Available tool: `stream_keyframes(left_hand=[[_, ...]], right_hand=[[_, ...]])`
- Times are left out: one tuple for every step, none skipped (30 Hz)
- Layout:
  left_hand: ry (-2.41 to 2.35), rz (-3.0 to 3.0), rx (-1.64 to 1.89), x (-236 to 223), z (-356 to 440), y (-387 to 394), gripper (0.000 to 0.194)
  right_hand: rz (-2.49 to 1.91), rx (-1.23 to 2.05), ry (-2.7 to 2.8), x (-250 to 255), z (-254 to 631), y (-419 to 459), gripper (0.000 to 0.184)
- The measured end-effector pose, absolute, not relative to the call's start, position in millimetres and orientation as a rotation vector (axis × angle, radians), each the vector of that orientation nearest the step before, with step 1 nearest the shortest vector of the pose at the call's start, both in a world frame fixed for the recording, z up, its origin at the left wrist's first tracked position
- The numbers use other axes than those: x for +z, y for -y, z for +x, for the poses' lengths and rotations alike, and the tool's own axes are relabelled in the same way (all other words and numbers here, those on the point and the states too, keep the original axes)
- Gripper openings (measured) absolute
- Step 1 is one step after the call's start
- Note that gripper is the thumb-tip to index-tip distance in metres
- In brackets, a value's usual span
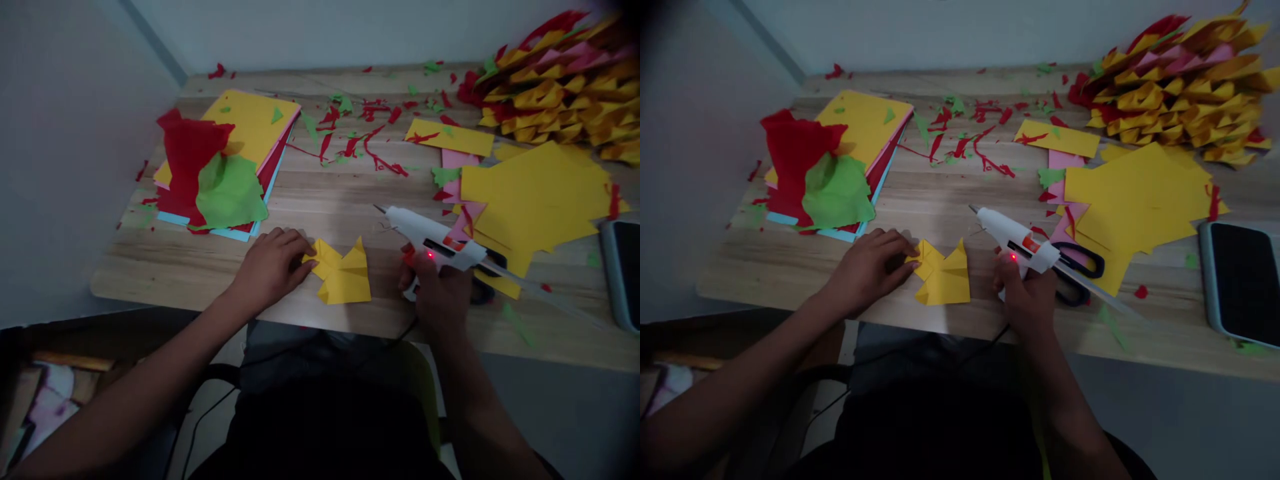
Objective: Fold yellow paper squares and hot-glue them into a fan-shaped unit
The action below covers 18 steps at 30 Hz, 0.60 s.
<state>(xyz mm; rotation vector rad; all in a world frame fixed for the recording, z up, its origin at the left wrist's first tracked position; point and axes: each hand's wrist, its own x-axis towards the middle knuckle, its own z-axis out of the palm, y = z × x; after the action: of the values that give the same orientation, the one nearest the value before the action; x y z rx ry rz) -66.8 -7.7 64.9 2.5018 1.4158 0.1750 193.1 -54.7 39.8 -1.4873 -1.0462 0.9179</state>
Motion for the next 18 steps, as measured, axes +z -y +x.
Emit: stream_keyframes(left_hand=[[-1.433,2.472,0.228,62.5,-65.8,8.3,0.023],[-1.445,2.435,0.295,59.8,-64.9,9.2,0.026],[-1.456,2.385,0.38,57.3,-64.2,10.5,0.029],[-1.466,2.316,0.479,55.3,-63.9,12.0,0.031],[-1.476,2.233,0.587,54.4,-64.3,13.6,0.032],[-1.488,2.149,0.693,55.0,-65.6,15.2,0.03],[-1.502,2.076,0.803,57.4,-68.3,16.6,0.027],[-1.516,2.018,0.904,61.7,-72.7,17.8,0.023],[-1.526,1.976,0.996,67.7,-79.1,18.7,0.019],[-1.528,1.947,1.079,75.4,-87.8,19.5,0.017],[-1.53,1.913,1.159,84.2,-98.8,20.2,0.016],[-1.54,1.867,1.245,93.9,-112.0,21.1,0.016],[-1.562,1.817,1.332,103.6,-126.9,22.4,0.017],[-1.611,1.767,1.416,112.9,-143.1,24.3,0.019],[-1.663,1.739,1.484,120.9,-159.9,26.7,0.021],[-1.707,1.732,1.516,126.8,-176.8,29.9,0.024],[-1.752,1.735,1.536,130.3,-193.2,33.5,0.026],[-1.784,1.752,1.494,131.0,-208.4,37.5,0.028]], right_hand=[[-1.464,0.927,1.021,39.7,192.3,54.9,0.031],[-1.432,0.947,0.985,40.4,191.4,55.1,0.032],[-1.391,0.97,0.941,42.3,190.3,55.3,0.033],[-1.344,0.997,0.9,45.7,188.5,55.6,0.033],[-1.29,1.023,0.87,50.9,185.7,56.0,0.032],[-1.229,1.055,0.861,57.8,181.4,56.4,0.03],[-1.166,1.087,0.872,66.1,175.2,56.6,0.03],[-1.098,1.129,0.906,75.5,166.6,56.3,0.03],[-1.035,1.177,0.959,85.2,155.4,55.2,0.03],[-0.976,1.22,1.018,94.6,141.3,52.9,0.03],[-0.929,1.262,1.084,103.1,124.4,49.0,0.028],[-0.873,1.272,1.141,110.2,104.5,43.5,0.031],[-0.821,1.293,1.196,115.7,82.0,36.5,0.038],[-0.752,1.318,1.249,119.4,57.1,28.0,0.046],[-0.669,1.326,1.285,121.4,30.4,18.8,0.05],[-0.62,1.338,1.326,121.6,2.6,9.4,0.05],[-0.62,1.341,1.347,120.3,-25.3,0.5,0.049],[-0.62,1.352,1.396,117.5,-52.5,-7.1,0.052]])
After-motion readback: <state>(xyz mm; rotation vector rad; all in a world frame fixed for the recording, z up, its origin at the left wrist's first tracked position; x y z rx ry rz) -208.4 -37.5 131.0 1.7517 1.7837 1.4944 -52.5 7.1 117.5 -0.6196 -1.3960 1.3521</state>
